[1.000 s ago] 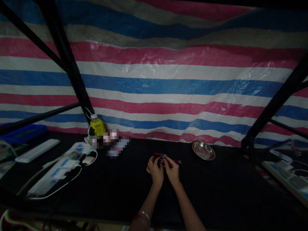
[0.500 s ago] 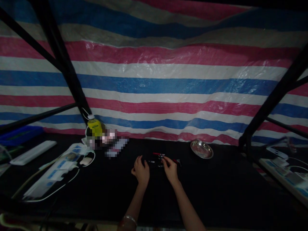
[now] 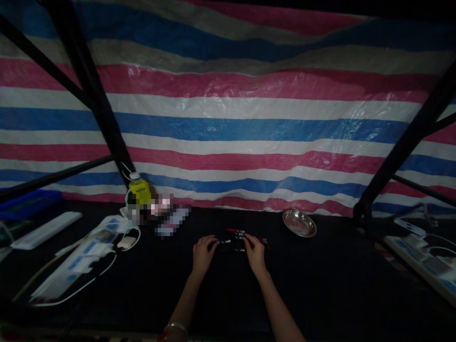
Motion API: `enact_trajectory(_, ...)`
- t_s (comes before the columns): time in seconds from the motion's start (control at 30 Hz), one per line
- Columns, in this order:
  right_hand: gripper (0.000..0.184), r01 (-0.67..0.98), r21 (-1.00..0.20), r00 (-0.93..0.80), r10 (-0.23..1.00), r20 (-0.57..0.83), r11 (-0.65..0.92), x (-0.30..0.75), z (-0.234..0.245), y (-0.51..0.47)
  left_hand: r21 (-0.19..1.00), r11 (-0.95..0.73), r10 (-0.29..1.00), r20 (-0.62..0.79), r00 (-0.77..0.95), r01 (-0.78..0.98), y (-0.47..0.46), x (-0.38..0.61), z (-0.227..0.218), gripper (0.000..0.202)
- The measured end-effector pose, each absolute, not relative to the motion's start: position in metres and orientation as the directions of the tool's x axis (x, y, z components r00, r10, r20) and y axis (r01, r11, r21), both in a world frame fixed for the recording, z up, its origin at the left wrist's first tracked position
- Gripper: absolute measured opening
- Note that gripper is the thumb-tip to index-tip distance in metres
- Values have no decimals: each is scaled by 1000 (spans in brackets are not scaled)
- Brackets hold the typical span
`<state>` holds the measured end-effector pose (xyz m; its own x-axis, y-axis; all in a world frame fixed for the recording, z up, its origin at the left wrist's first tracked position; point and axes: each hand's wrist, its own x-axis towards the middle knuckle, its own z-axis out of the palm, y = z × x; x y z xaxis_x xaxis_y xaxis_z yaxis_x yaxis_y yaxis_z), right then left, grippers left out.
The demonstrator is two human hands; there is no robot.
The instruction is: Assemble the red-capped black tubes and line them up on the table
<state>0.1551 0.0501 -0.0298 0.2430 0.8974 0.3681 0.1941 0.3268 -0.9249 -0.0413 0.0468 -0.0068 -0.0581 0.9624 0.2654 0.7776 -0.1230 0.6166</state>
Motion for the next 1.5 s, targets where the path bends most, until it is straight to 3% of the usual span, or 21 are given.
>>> enact_trajectory(0.27, 27, 213, -911, 214, 893, 395, 353, 154, -24, 46, 605, -155, 960, 280, -26, 781, 47, -42, -11, 16)
enact_trajectory(0.53, 23, 232, -884, 187, 874, 449, 405, 153, -21, 44, 756, -295, 905, 416, -82, 585, 45, -42, -12, 25)
enact_trajectory(0.7, 25, 312, -828, 150, 836, 528, 466, 152, -25, 45, 593, -481, 815, 573, 81, 645, 38, -37, -12, 24)
enact_trajectory(0.87, 24, 357, -784, 101, 813, 573, 508, 152, -29, 45, 477, -564, 741, 652, 158, 674, 37, -35, -13, 21)
enact_trajectory(1.2, 24, 373, -775, 90, 811, 578, 511, 151, -27, 45, 410, -611, 646, 752, 128, 677, 36, -34, -10, 19)
enact_trajectory(1.5, 24, 351, -760, 45, 801, 596, 546, 148, -26, 43, 372, -635, 651, 729, 211, 677, 33, -31, -7, 20)
